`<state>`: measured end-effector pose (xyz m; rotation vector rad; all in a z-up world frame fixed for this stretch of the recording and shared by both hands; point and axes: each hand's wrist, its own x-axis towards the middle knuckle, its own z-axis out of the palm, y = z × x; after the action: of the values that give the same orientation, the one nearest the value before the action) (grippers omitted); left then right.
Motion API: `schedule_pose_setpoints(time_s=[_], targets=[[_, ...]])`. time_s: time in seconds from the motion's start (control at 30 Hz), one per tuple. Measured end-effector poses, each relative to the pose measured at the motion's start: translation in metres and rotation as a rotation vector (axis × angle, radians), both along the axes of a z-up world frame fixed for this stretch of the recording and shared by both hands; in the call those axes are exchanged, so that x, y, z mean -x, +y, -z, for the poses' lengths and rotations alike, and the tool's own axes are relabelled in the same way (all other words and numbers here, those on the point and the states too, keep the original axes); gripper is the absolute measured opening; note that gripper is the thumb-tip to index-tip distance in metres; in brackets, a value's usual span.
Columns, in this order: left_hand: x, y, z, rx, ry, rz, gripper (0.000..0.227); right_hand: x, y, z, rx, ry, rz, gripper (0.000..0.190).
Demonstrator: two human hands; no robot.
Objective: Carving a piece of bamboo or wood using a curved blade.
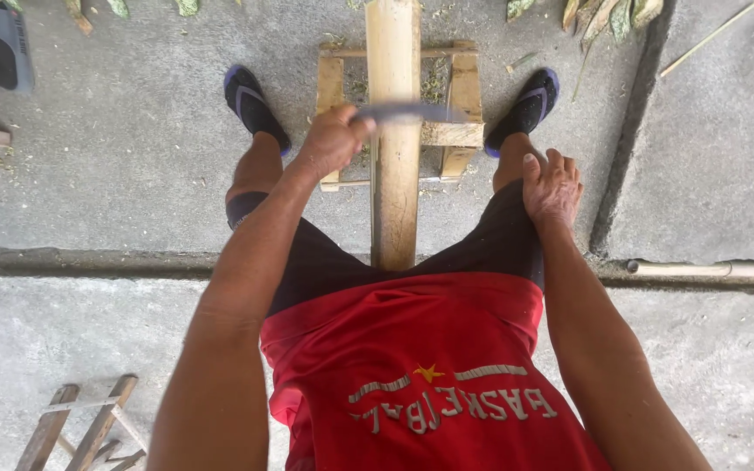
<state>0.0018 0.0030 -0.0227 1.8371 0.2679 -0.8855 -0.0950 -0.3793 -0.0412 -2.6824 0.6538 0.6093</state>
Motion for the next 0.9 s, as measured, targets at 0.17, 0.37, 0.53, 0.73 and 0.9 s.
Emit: schedule_pose_setpoints(time_s=[0.17, 0.37, 0.53, 0.73, 0.9], targets=[[0.019, -0.007, 0.014, 0.119, -0.025, -0.174, 0.024, 0.001, -0.003, 0.005, 0.009, -0.004, 0.0, 0.063], [0.037, 0.001, 0.042, 0.237, 0.015, -0.306, 0.026, 0.001, -0.005, 0.008, 0.007, -0.025, -0.017, 0.064], [0.033, 0.009, 0.036, 0.263, -0.002, -0.337, 0.023, 0.002, -0.002, 0.006, 0.004, -0.002, -0.007, 0.064], [0.024, 0.009, 0.032, 0.197, -0.021, -0.328, 0.021, -0.001, -0.004, 0.01, 0.012, 0.01, -0.005, 0.064], [0.011, 0.012, 0.024, 0.164, -0.017, -0.266, 0.024, -0.004, -0.008, 0.012, 0.003, -0.003, -0.024, 0.066]])
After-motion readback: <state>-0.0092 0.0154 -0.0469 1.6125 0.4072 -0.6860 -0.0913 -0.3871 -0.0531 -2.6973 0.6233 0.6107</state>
